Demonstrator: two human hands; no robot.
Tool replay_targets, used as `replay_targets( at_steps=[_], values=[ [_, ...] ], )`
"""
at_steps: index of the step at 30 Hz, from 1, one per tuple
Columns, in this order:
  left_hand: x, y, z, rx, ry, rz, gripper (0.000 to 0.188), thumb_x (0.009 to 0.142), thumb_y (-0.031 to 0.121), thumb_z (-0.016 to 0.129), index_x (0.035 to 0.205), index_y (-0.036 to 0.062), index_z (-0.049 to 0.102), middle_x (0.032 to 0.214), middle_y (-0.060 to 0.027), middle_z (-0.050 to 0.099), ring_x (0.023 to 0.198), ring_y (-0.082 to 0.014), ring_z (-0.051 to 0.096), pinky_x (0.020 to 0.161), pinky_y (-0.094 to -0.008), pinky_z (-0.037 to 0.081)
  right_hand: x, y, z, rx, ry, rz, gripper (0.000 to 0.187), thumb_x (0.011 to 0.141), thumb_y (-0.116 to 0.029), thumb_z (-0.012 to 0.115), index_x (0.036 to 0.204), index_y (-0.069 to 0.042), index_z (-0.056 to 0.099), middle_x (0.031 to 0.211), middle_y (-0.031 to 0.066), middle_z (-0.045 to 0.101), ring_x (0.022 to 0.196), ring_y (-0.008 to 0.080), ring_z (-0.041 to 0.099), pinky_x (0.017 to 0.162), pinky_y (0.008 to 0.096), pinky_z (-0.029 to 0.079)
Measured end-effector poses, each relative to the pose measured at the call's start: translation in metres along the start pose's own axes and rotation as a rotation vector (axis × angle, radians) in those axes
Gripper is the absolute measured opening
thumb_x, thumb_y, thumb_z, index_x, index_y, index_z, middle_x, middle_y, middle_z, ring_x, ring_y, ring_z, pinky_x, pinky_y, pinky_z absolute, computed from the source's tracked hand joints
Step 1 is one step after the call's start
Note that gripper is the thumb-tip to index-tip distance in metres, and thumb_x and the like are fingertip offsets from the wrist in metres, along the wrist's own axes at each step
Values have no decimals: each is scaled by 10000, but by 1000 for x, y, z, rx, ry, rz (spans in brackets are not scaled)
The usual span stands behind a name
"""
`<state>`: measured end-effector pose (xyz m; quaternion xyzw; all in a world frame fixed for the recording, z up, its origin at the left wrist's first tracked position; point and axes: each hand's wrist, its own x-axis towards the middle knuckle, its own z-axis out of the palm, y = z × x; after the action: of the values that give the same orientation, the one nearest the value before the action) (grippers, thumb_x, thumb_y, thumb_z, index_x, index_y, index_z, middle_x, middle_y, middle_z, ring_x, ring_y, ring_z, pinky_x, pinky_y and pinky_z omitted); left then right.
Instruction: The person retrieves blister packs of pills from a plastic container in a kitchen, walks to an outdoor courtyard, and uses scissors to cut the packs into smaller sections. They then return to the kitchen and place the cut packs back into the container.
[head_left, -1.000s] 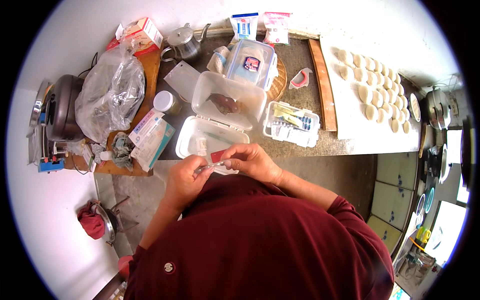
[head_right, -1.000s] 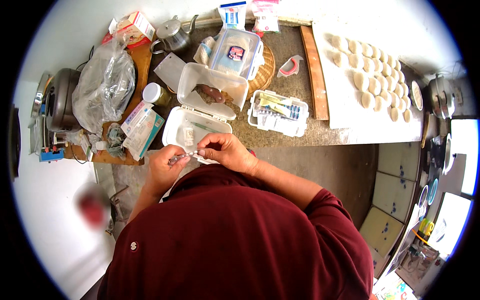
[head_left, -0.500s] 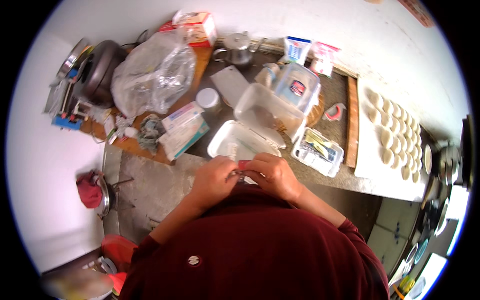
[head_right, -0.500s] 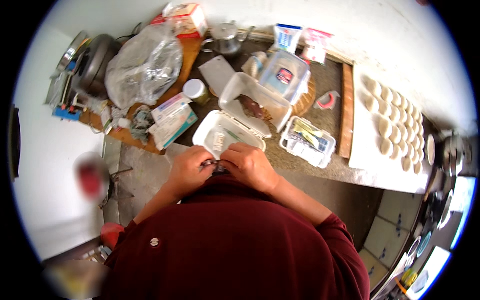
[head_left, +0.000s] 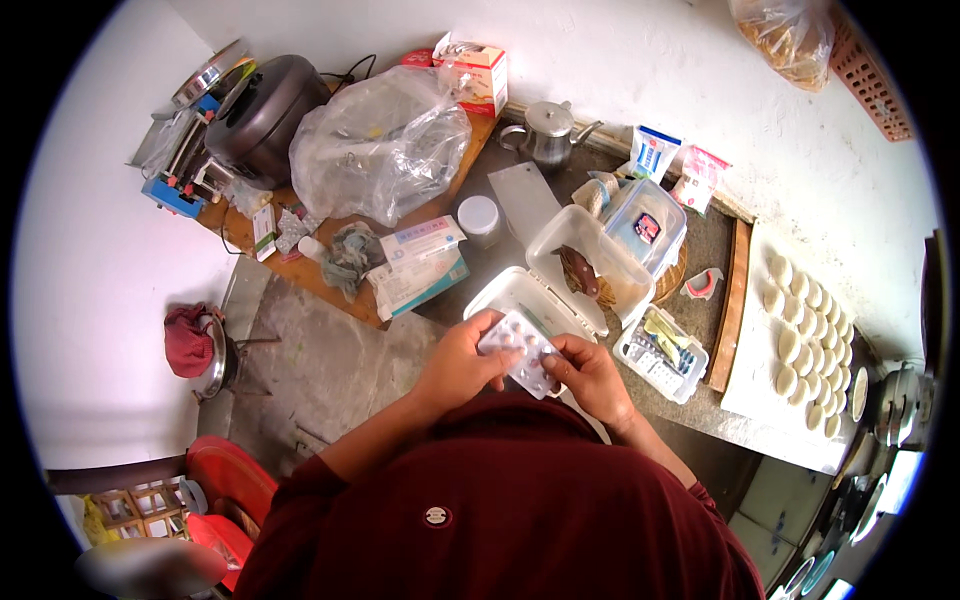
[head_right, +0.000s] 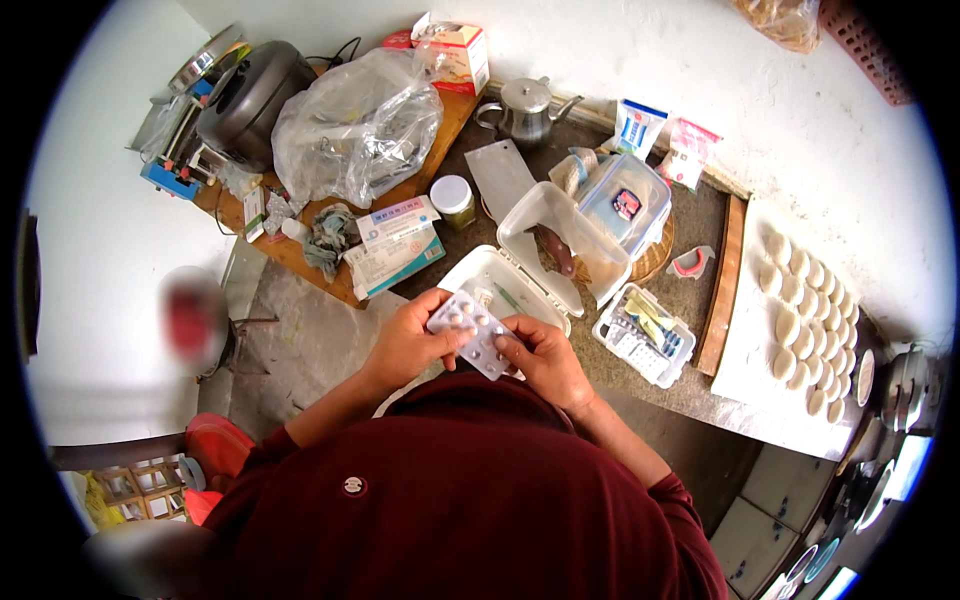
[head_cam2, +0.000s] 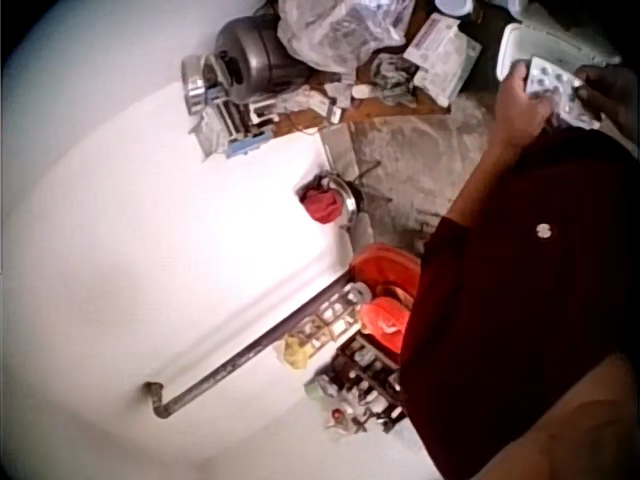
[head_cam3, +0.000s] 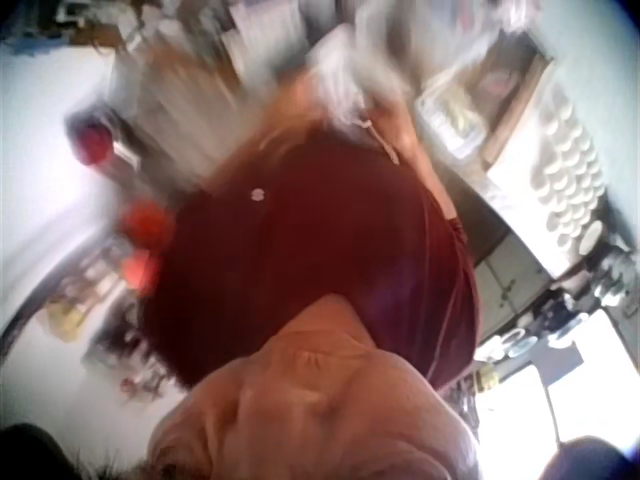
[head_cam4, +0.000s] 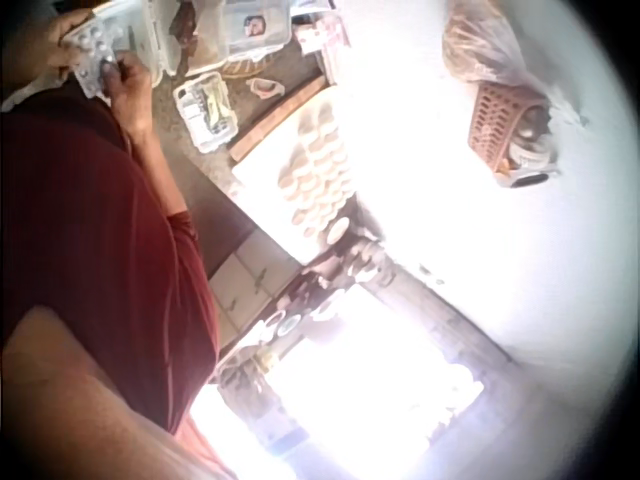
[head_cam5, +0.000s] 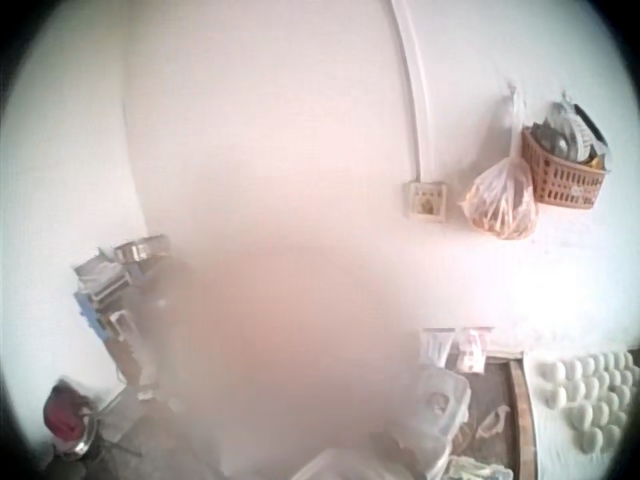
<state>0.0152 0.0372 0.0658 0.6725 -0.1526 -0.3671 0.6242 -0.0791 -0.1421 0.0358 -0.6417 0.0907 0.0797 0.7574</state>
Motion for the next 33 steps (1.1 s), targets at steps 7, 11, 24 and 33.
replay_targets(
  at_steps=[7,11,24,33],
  values=[
    [-2,-9,-3,309,-148,-12,220,757,164,658,886,-5,600,715,-55,594,629,-118,511,623,-297,444,-7,-25,-1,-558,-65,-167,169,833,-71,591,990,-12,610,797,113,631,693,158,596,657,287,479],
    [3,-7,-5,377,-172,9,246,784,236,657,870,6,648,670,-39,610,608,-87,521,564,-277,435,-10,-14,-6,-465,-53,-169,177,836,-110,600,990,-22,598,774,136,617,666,166,576,630,319,478],
    [22,-27,-7,-30,-171,156,201,828,168,543,966,23,552,812,-65,588,624,-171,551,476,-280,415,-1,11,-8,484,-200,-127,159,889,-218,584,968,-80,593,760,-8,621,574,42,542,488,181,431],
    [27,6,36,-289,-135,-131,262,925,232,453,1041,16,547,830,-66,588,660,-142,543,548,-244,420,-14,5,-28,453,76,-10,224,909,-288,543,931,-78,618,684,23,615,545,81,575,480,206,482]
  ],
)
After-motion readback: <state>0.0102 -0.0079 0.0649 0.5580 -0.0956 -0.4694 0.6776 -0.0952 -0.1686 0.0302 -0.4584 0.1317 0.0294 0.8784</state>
